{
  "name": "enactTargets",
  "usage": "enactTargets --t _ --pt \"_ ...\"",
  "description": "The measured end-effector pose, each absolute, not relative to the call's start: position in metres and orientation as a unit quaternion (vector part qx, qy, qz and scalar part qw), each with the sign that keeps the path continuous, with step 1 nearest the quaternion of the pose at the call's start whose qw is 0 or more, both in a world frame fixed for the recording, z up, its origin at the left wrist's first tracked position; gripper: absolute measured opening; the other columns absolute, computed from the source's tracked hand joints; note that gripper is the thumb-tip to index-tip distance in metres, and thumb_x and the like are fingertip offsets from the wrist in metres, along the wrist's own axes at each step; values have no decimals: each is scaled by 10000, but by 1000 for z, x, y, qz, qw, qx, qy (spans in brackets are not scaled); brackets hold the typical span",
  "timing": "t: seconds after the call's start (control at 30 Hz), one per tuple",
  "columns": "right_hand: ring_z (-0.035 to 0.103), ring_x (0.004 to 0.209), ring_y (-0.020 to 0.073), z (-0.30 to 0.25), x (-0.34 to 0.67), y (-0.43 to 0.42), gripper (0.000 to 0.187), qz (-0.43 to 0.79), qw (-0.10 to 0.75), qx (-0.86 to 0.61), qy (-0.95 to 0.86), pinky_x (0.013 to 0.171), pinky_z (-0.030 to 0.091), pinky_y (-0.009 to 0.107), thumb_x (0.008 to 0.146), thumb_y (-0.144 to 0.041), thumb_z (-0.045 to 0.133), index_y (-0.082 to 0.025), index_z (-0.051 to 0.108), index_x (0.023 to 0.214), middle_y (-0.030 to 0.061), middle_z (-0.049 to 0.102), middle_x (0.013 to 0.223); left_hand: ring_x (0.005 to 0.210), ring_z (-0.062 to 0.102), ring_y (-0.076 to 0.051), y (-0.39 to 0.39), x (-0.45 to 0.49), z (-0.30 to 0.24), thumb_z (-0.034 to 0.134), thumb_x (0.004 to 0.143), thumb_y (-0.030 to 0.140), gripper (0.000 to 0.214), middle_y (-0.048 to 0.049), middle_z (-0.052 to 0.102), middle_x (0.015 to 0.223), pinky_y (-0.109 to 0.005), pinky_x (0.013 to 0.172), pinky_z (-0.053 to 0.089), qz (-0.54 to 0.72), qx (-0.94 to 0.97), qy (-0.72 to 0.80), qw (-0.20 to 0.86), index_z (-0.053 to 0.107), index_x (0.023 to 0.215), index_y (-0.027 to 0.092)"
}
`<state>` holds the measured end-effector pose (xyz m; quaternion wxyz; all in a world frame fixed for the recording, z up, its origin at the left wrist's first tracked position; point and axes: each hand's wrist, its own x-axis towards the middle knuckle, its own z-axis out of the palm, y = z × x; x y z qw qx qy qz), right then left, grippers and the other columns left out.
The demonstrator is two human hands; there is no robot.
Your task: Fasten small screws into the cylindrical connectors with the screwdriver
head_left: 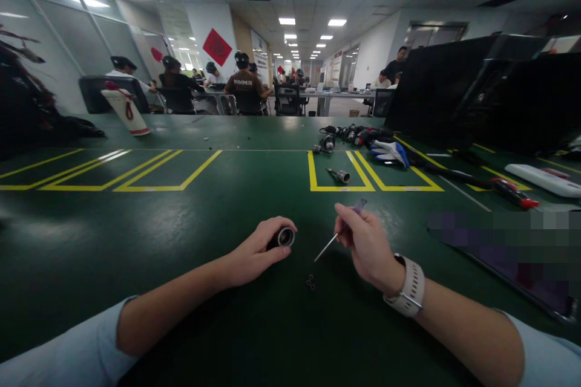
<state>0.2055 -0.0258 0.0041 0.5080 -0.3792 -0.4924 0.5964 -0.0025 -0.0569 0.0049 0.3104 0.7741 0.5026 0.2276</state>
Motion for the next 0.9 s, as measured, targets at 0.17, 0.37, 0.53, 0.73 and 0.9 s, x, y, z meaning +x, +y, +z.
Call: enactTargets --t 0.17,0.37,0.53,0.73,0.9 --pt "392 433 74 -4 210 -30 354 543 439 -392 -599 437 311 208 828 -418 485 -172 521 576 -51 434 477 1029 458 -201 -58 0 3 461 810 254 274 -30 513 1078 -355 911 346 238 797 476 286 456 1083 236" --pt "401 415 73 -2 210 -35 369 474 397 -387 -684 437 318 206 859 -404 436 -172 505 581 -60 408 437 1055 409 -220 -56 2 -1 466 824 261 264 -40 524 1065 -392 919 317 232 832 468 189 468 1087 236" --pt "400 411 77 0 210 -38 366 455 386 -378 -708 435 326 212 863 -398 421 -178 503 583 -60 403 438 1012 413 -227 -57 5 0 458 832 271 259 -54 548 1046 -395 869 352 240 835 473 151 478 1083 215" --pt "397 415 74 1 210 -40 344 453 368 -349 -734 428 327 209 870 -373 416 -185 502 595 -61 395 456 960 474 -205 -58 3 2 450 847 298 309 -57 544 1076 -375 822 412 232 821 494 169 462 1146 219" --pt "403 432 73 5 209 -43 327 433 359 -326 -760 451 330 216 858 -349 441 -181 507 585 -57 407 471 938 546 -194 -57 5 -6 494 820 282 337 -51 543 1100 -373 793 468 313 738 533 272 462 1151 226"
